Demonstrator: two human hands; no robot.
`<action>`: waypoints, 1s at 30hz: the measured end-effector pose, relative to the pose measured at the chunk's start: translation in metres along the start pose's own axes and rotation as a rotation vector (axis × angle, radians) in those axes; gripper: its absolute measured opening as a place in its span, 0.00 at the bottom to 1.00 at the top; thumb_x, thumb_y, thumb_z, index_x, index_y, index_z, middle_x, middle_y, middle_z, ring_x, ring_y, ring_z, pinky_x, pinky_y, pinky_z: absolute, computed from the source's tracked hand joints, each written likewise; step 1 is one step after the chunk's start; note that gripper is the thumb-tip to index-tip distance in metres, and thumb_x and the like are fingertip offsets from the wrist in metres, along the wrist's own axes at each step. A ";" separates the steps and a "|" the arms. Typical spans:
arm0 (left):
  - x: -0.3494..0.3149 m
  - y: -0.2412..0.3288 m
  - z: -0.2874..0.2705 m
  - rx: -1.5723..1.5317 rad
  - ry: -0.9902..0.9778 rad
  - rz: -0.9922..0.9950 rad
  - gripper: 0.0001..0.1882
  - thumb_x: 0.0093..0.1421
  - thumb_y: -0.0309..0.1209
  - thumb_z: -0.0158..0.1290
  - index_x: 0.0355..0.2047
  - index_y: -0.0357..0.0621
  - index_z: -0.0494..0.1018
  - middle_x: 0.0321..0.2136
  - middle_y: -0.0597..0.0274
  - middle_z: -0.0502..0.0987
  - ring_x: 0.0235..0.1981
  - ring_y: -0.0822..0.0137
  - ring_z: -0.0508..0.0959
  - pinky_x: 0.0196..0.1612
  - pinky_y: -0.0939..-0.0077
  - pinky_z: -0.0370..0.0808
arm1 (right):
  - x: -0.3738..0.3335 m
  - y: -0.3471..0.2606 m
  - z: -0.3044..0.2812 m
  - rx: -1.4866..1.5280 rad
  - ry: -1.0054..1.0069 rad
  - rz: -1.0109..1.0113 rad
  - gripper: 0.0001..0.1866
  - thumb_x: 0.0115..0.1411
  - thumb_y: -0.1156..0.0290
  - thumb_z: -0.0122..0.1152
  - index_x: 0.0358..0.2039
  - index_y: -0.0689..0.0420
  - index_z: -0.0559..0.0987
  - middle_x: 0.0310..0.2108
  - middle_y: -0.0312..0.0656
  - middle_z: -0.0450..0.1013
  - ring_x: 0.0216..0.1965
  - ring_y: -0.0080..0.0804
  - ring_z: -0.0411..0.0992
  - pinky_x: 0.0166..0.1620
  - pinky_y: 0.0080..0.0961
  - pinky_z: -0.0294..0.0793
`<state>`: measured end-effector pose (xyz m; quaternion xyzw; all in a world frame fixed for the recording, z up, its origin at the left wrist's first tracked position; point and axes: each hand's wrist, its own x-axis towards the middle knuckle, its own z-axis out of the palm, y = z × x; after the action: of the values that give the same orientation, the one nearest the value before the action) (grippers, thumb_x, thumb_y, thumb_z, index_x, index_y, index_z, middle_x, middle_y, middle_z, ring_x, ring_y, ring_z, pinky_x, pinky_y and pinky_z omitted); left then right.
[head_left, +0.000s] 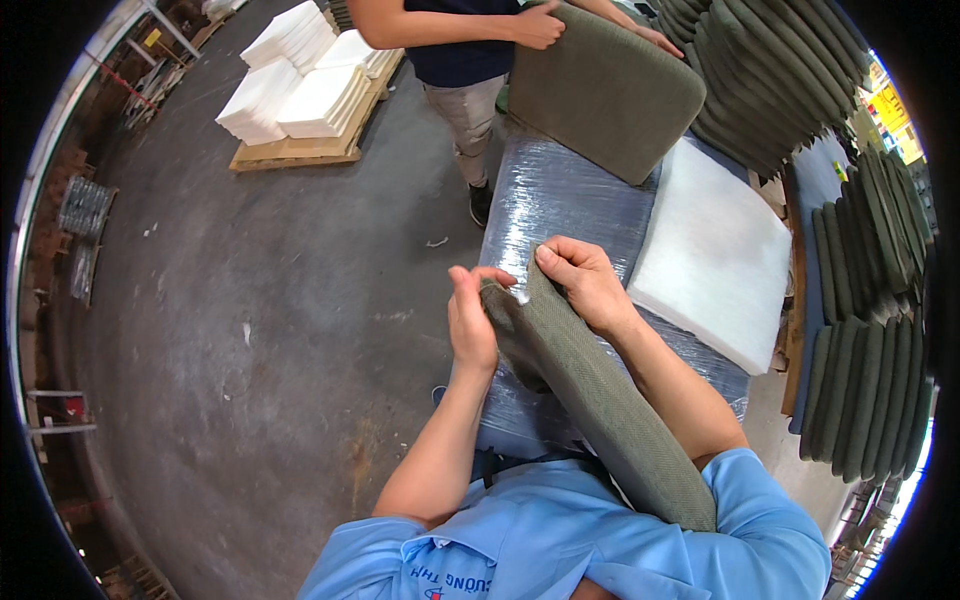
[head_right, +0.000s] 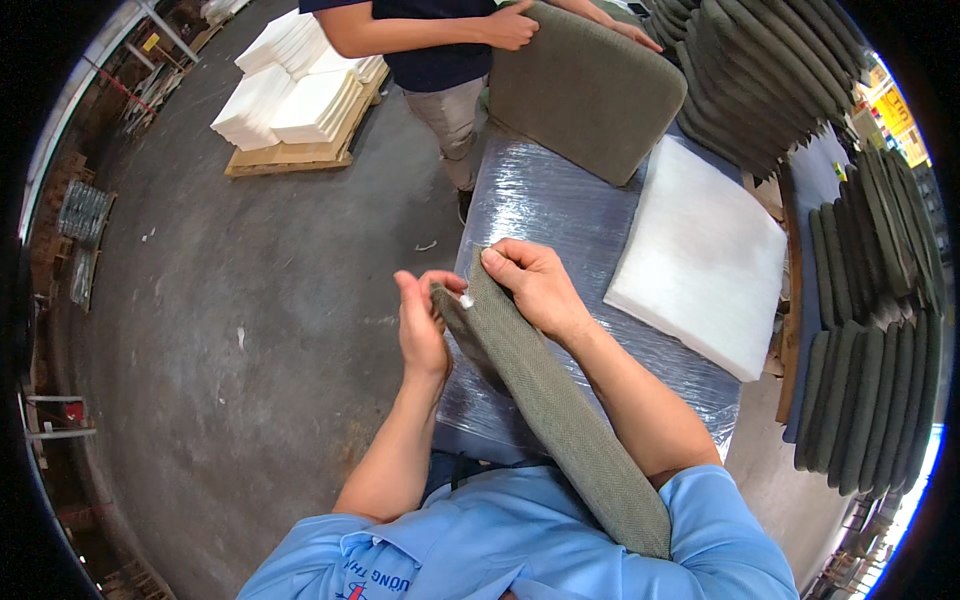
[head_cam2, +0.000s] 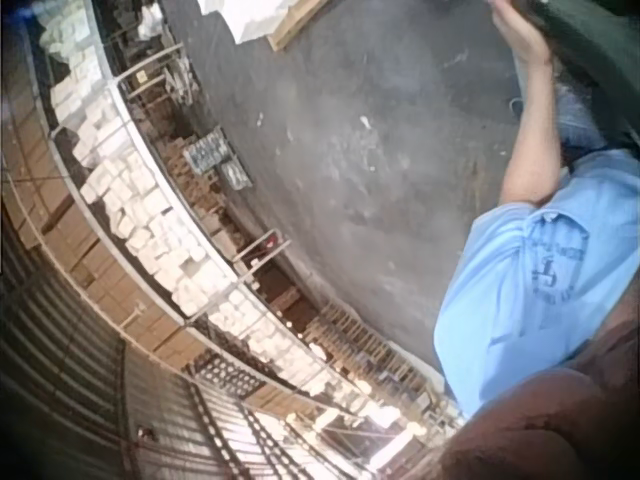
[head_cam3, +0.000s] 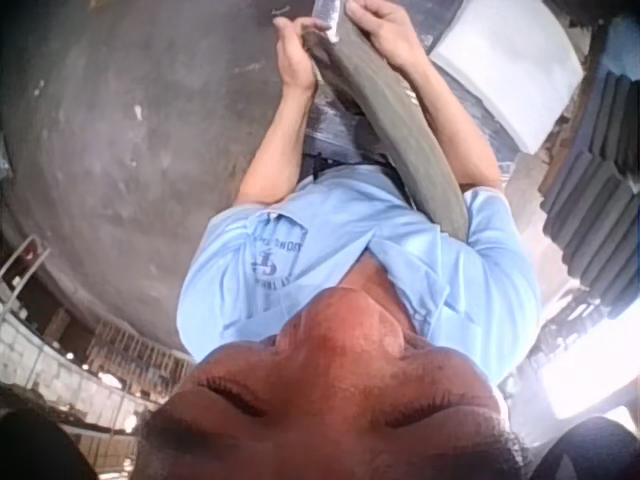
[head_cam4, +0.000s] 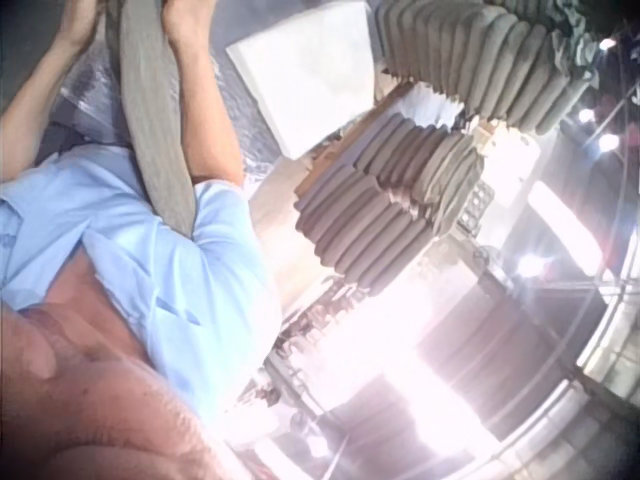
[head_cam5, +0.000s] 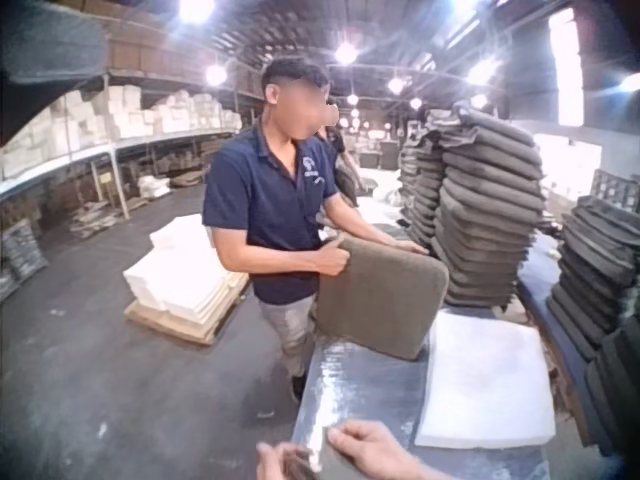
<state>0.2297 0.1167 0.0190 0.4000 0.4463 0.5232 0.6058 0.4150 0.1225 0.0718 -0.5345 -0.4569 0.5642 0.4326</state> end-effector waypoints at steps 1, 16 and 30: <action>-0.014 0.010 -0.001 0.014 -0.038 0.001 0.37 0.82 0.58 0.35 0.44 0.35 0.81 0.38 0.59 0.83 0.42 0.68 0.79 0.50 0.68 0.74 | -0.002 -0.005 0.004 0.033 -0.005 0.024 0.18 0.78 0.59 0.59 0.36 0.61 0.82 0.33 0.28 0.77 0.36 0.16 0.69 0.42 0.23 0.71; -0.048 0.026 0.052 0.309 -0.118 0.043 0.34 0.81 0.52 0.35 0.37 0.30 0.76 0.34 0.43 0.80 0.39 0.51 0.80 0.45 0.55 0.71 | 0.035 -0.019 0.022 -0.632 0.129 -0.175 0.14 0.52 0.65 0.67 0.21 0.63 0.79 0.20 0.55 0.76 0.23 0.55 0.74 0.35 0.47 0.77; -0.007 0.041 0.007 -0.019 -0.258 -0.330 0.16 0.71 0.38 0.55 0.43 0.35 0.79 0.38 0.62 0.81 0.40 0.69 0.80 0.46 0.69 0.74 | 0.048 0.002 0.001 -0.707 0.267 -0.115 0.25 0.64 0.45 0.71 0.31 0.59 0.85 0.31 0.52 0.83 0.37 0.53 0.82 0.44 0.47 0.79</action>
<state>0.2246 0.1151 0.0608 0.3795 0.4196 0.3654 0.7392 0.4111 0.1689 0.0600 -0.6929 -0.5925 0.2720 0.3081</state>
